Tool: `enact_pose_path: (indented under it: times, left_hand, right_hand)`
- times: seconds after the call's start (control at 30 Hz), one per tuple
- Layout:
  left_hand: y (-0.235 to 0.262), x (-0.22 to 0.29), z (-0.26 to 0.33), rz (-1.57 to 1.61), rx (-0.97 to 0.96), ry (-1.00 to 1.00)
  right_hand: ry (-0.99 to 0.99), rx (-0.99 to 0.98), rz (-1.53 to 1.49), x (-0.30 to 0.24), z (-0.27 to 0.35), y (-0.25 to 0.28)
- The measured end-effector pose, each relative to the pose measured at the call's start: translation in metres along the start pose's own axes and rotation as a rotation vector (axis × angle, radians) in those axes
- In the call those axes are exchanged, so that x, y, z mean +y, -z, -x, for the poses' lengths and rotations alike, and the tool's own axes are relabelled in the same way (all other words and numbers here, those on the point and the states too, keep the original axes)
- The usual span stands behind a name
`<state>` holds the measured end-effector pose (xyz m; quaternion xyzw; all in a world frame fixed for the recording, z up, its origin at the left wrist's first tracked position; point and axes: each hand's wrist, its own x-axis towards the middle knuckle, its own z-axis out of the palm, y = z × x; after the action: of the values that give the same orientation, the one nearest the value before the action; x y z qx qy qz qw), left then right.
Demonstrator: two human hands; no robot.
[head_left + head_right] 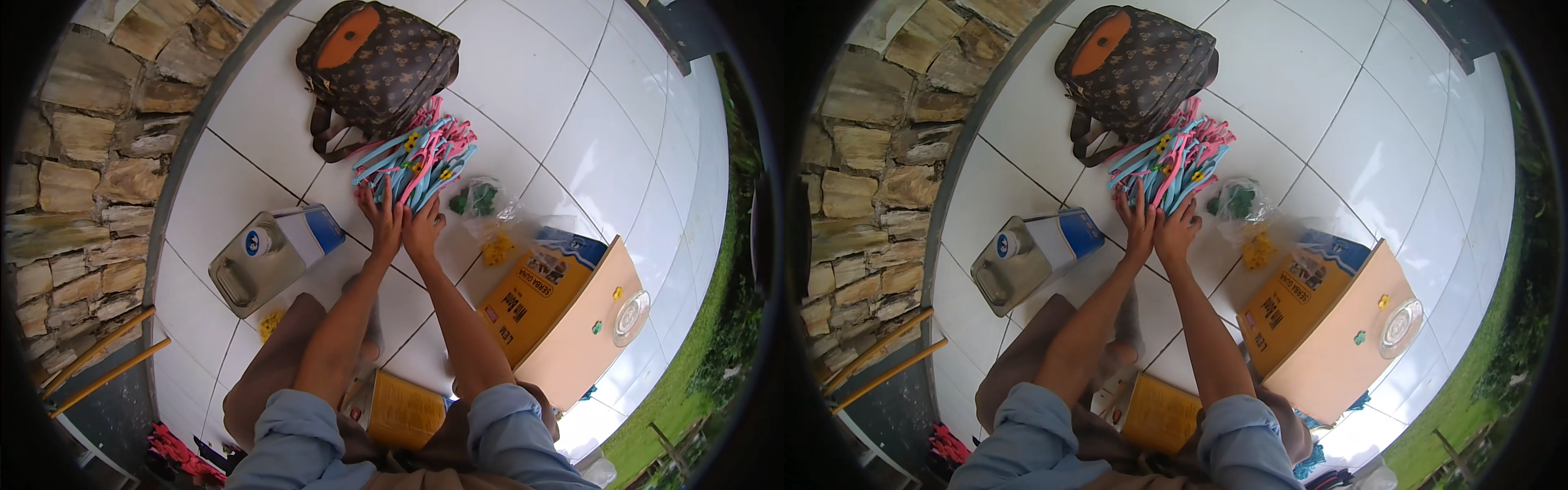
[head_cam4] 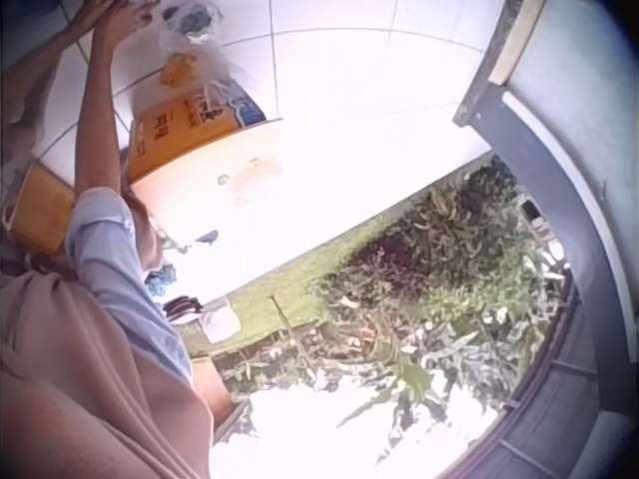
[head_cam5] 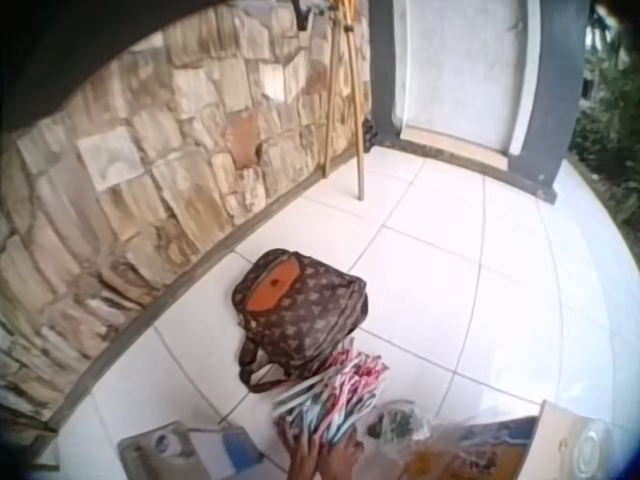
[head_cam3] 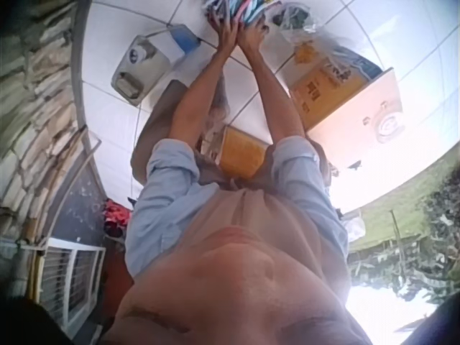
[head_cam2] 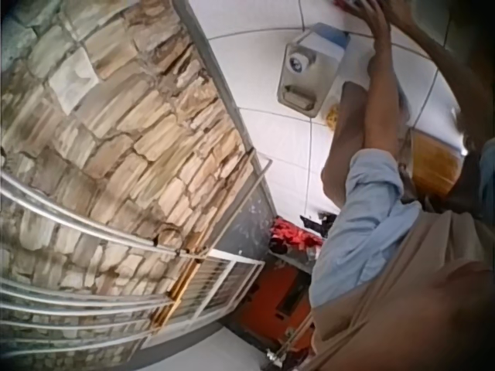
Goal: The person applies adhesive from a metal container onto several blue shoe straps using a tool, working on a cardboard surface while sitting on a tiled floor.
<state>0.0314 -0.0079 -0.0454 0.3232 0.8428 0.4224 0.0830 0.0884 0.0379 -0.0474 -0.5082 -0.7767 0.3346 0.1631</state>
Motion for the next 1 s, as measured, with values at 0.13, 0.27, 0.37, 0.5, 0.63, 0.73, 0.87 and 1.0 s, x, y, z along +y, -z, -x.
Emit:
enact_pose_path:
  times: [0.13,0.27,0.37,0.5,0.63,0.73,0.87,1.0]
  left_hand:
    - [0.013,0.001,-0.007,-0.043,0.000,-0.027]
    - [0.015,0.056,0.004,-0.201,-0.041,0.455]
    - [0.025,0.080,0.010,-0.217,0.295,0.240]
    - [0.028,0.129,-0.006,-0.028,0.119,-0.056]
    - [0.049,0.225,-0.024,0.517,-0.733,-0.096]
    - [0.077,0.290,-0.005,0.448,-1.017,-0.255]
    - [0.097,0.312,0.030,0.678,-0.787,-0.246]
    - [0.086,0.289,0.045,0.280,-0.809,-0.292]
  right_hand:
    - [-0.120,-0.249,0.014,-0.011,0.000,0.018]
    - [0.016,-0.057,0.164,0.008,0.016,0.052]
    - [0.080,-0.529,0.048,-0.010,0.019,0.094]
    - [0.234,-0.750,0.083,-0.043,0.014,0.194]
    - [0.377,-0.476,-0.028,-0.050,0.036,0.317]
    - [0.142,-0.238,-0.397,-0.039,0.080,0.407]
    - [-0.051,0.367,-0.515,0.021,0.123,0.434]
    - [-0.120,0.344,-0.347,0.042,0.137,0.438]
